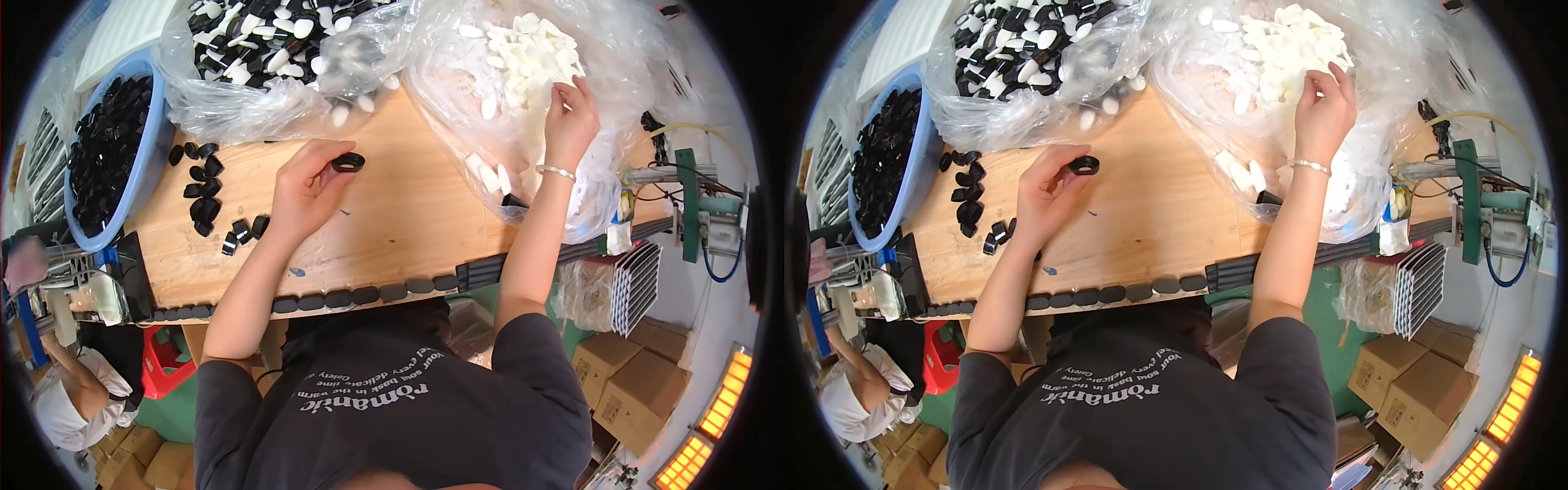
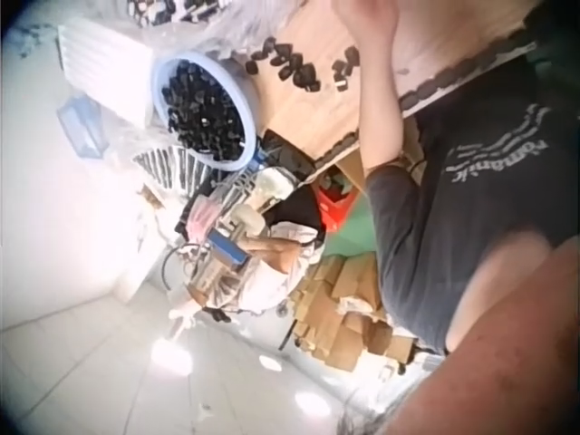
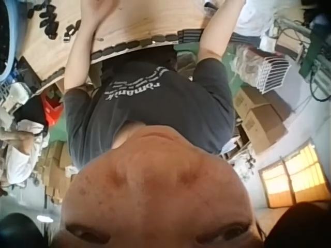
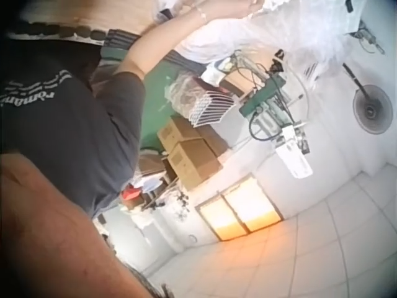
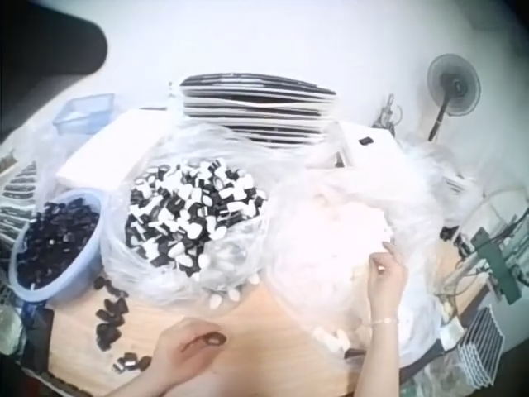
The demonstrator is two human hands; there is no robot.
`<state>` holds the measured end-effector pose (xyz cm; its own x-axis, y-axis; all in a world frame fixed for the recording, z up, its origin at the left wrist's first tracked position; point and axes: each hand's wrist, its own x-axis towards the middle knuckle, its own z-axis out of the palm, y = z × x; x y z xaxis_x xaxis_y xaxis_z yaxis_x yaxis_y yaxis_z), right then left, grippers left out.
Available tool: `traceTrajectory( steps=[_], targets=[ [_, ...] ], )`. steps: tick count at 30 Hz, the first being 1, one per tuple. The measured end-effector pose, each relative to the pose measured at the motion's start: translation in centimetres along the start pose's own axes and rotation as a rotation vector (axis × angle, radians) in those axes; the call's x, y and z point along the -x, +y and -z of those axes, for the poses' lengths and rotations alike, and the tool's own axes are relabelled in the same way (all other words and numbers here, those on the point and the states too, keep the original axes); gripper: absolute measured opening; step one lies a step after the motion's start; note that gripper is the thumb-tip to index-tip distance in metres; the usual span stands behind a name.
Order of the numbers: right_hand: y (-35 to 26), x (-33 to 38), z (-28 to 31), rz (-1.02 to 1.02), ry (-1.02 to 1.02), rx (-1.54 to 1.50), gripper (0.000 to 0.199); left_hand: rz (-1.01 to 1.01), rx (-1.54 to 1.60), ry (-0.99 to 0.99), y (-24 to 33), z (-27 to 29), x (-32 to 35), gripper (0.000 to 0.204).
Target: Assembling black plastic components by inserting white plastic pieces into them at a workbench.
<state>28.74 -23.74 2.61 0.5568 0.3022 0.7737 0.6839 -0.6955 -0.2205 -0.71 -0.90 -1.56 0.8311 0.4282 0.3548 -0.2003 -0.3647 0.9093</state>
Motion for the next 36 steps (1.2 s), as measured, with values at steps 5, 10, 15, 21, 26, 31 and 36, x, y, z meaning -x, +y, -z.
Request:
traceTrajectory(
  steps=[5,10,15,21,26,31,36],
  targets=[
    [-3.4,-0.3,1.3,-0.315,0.044,-0.438,0.021,0.145,0.13,0.026,0.2,-0.3,0.3,0.039],
    [-13.4,3.2,1.0,-0.32,-0.347,-1.135,0.023,0.195,0.172,-0.037,-0.3,-0.2,0.0,0.039],
    [-17.1,6.0,0.5,0.085,-0.417,-1.125,0.021,0.191,0.295,0.008,0.1,-0.7,-0.2,0.04],
    [-17.6,6.5,0.5,0.167,-0.453,-1.127,0.023,0.119,0.237,0.014,0.8,-0.4,-0.1,0.046],
    [-17.9,6.5,0.6,0.266,-0.4,-1.093,0.025,0.113,0.218,0.022,0.7,-0.2,0.1,0.047],
    [-17.6,6.5,0.2,0.272,-0.39,-1.129,0.026,0.127,0.208,0.023,0.7,-0.2,0.1,0.048],
    [-17.6,6.2,0.4,0.291,-0.443,-1.128,0.028,0.127,0.169,0.003,0.9,0.0,0.0,0.049]
  ],
)
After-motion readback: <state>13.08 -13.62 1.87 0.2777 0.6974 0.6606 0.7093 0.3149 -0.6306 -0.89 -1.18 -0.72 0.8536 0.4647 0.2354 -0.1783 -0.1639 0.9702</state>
